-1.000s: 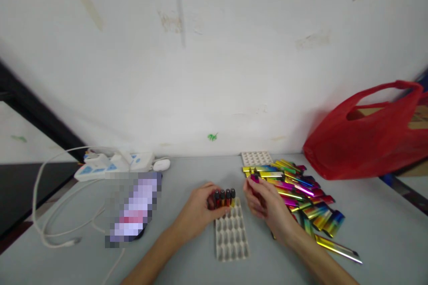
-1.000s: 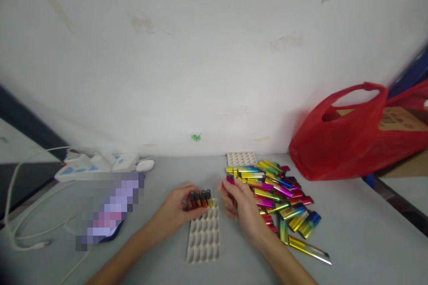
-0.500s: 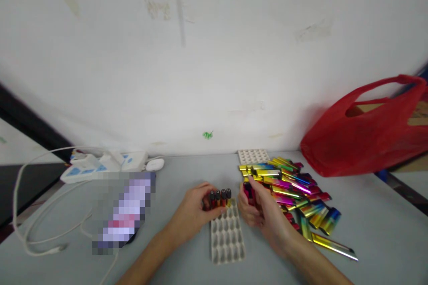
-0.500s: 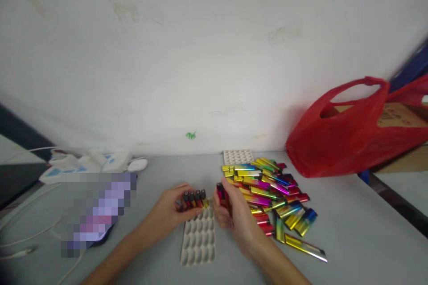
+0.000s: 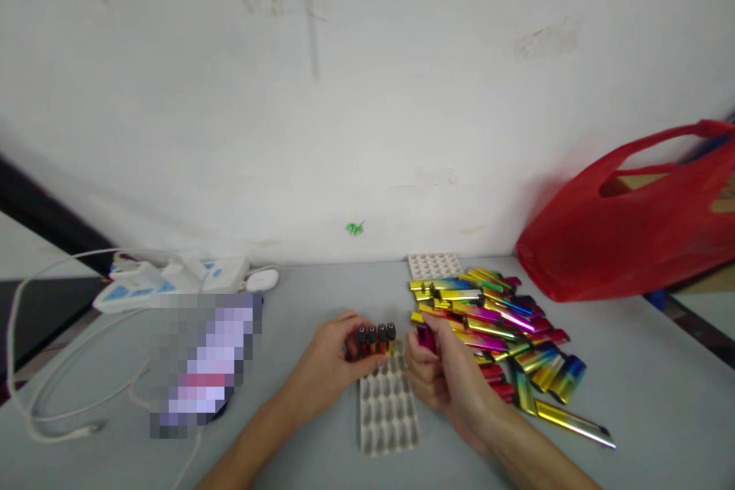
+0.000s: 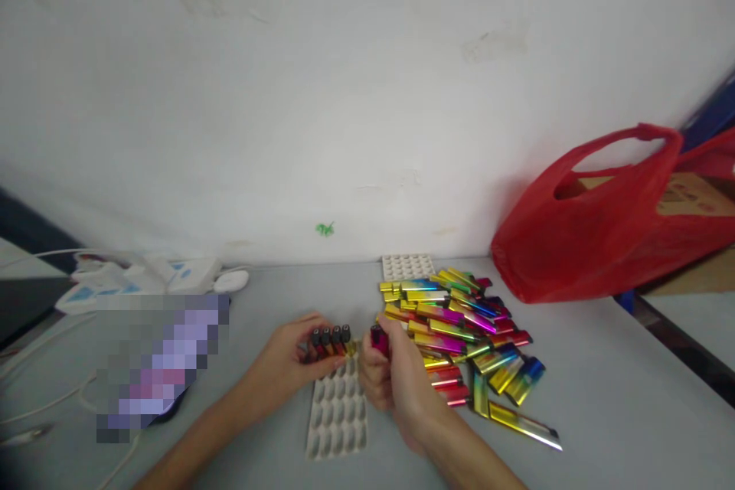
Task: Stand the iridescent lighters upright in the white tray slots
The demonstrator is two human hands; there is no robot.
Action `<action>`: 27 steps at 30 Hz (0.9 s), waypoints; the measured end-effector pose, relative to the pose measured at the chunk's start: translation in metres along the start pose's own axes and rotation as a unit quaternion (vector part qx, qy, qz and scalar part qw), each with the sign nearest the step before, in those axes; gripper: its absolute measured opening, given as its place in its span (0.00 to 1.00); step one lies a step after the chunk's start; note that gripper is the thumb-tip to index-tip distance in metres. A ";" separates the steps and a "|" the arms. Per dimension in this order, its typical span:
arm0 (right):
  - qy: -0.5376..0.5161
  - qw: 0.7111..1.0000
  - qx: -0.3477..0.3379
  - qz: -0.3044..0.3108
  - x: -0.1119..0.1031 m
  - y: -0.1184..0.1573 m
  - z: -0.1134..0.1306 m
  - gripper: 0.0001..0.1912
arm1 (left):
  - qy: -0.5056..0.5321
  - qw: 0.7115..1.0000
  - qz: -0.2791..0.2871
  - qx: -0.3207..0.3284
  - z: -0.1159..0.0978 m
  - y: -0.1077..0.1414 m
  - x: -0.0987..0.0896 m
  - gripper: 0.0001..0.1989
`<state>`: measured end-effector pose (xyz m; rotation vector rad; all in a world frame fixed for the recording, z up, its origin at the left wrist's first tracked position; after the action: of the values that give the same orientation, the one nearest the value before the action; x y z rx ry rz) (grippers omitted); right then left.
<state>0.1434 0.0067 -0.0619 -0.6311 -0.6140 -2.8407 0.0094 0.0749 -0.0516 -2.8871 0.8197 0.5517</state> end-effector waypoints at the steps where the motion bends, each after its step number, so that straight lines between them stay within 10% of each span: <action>1: 0.002 1.000 0.001 -0.006 -0.001 0.000 -0.001 0.33 | -0.001 1.000 0.000 0.000 0.000 0.000 0.000 0.12; 27: 0.011 1.000 0.005 -0.023 -0.003 0.000 -0.007 0.31 | 0.006 1.000 0.001 -0.004 -0.002 0.000 0.001 0.12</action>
<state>0.1430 0.0041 -0.0688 -0.5913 -0.6478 -2.8814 0.0107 0.0739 -0.0504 -2.9000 0.8248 0.5396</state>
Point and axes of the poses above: each hand's wrist, its own y-axis away from the middle knuckle, its own x-axis out of the palm, z = x × y, the point moved 9 cm from there along -y, towards the middle knuckle, and after that the axes turned 11 degrees about y, right-handed, at the moved point
